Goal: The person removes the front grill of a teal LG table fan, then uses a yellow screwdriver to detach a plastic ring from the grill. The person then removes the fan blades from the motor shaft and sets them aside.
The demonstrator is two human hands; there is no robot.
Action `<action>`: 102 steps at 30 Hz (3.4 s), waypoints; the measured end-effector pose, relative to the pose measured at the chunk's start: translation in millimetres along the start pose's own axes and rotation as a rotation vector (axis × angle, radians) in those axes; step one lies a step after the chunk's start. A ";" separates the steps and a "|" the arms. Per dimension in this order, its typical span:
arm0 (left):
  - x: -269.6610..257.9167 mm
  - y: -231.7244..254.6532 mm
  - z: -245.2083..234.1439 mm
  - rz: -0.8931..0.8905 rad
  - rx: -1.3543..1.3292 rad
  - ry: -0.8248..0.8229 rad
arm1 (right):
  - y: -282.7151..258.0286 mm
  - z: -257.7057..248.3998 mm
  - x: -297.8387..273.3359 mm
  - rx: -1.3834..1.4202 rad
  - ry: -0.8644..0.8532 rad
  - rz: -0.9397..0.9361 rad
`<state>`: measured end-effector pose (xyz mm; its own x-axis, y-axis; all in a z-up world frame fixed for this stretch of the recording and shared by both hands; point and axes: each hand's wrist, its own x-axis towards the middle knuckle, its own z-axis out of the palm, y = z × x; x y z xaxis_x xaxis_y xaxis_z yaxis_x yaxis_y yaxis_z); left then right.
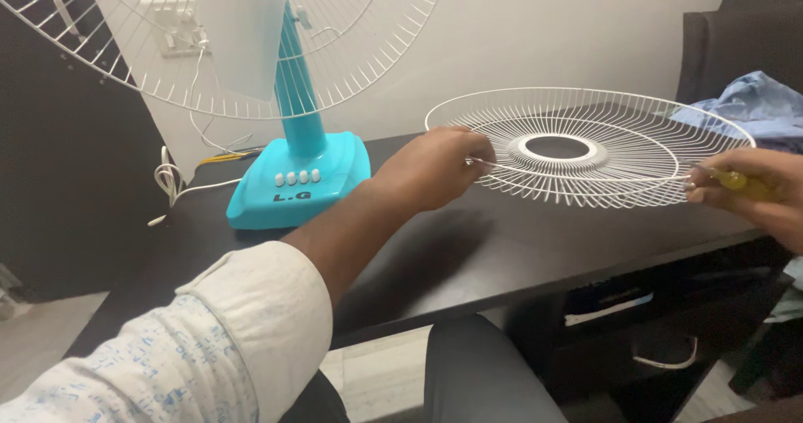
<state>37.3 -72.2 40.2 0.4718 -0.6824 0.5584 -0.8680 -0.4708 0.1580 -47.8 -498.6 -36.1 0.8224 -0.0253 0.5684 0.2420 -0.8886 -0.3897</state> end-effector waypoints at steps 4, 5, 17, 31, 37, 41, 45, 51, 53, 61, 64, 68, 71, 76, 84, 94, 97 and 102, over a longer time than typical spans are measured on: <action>6.8 1.5 9.5 0.058 -0.032 0.023 | 35.7 2.1 5.1 0.005 0.018 -0.041; 9.3 2.2 11.3 0.075 -0.034 0.026 | 49.0 1.3 6.5 -0.017 0.021 -0.045; 53.2 21.0 44.9 0.140 -0.100 -0.019 | 212.9 -16.7 42.0 0.436 -0.016 0.007; 89.1 8.2 83.9 0.215 -0.048 -0.100 | 250.6 -29.5 59.6 0.244 0.049 -0.183; 85.8 9.7 78.7 0.236 0.010 -0.160 | 242.3 -37.7 87.1 0.170 0.068 -0.096; 78.5 23.1 55.9 0.162 -0.048 -0.247 | 216.3 -45.4 112.0 0.091 0.062 -0.020; 67.6 28.2 30.7 0.157 -0.082 -0.257 | 172.0 -41.9 141.1 -0.073 -0.012 0.059; 42.9 20.4 10.9 0.087 -0.074 -0.259 | 111.6 -29.6 203.8 -0.537 -0.302 0.210; 31.2 16.0 8.3 0.033 -0.100 -0.267 | 103.8 -9.8 226.1 -0.698 -0.381 0.185; -4.7 2.1 3.6 -0.074 -0.105 -0.293 | 107.5 42.3 275.2 -0.735 -0.572 0.153; -6.3 -2.5 -0.8 -0.070 -0.089 -0.296 | 108.7 48.4 277.4 -0.697 -0.572 0.199; -4.6 -5.1 -3.4 -0.050 -0.046 -0.275 | 110.0 38.5 273.3 -0.514 -0.554 0.217; -2.5 -5.5 -3.4 -0.053 -0.058 -0.278 | 119.4 31.9 255.6 -0.122 -0.188 0.221; -0.2 -2.8 0.9 -0.016 -0.066 -0.266 | 132.4 16.8 224.7 0.178 -0.347 0.106; 5.1 5.1 5.2 0.022 -0.088 -0.272 | 165.8 8.1 166.6 0.189 -0.585 -0.322; 4.0 11.5 -2.7 0.008 -0.066 -0.281 | 163.8 10.3 173.4 0.012 -0.455 -0.400; 2.9 11.7 -4.4 0.016 -0.072 -0.275 | 159.2 5.4 165.9 0.113 -0.396 -0.399; 3.0 13.5 -4.0 -0.011 -0.049 -0.287 | 157.5 5.8 169.5 0.157 -0.440 -0.427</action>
<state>26.3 -78.4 47.3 0.4993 -0.8112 0.3044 -0.8660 -0.4557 0.2059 132.6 -640.3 -5.3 0.7634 0.5367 0.3594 0.6406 -0.7003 -0.3151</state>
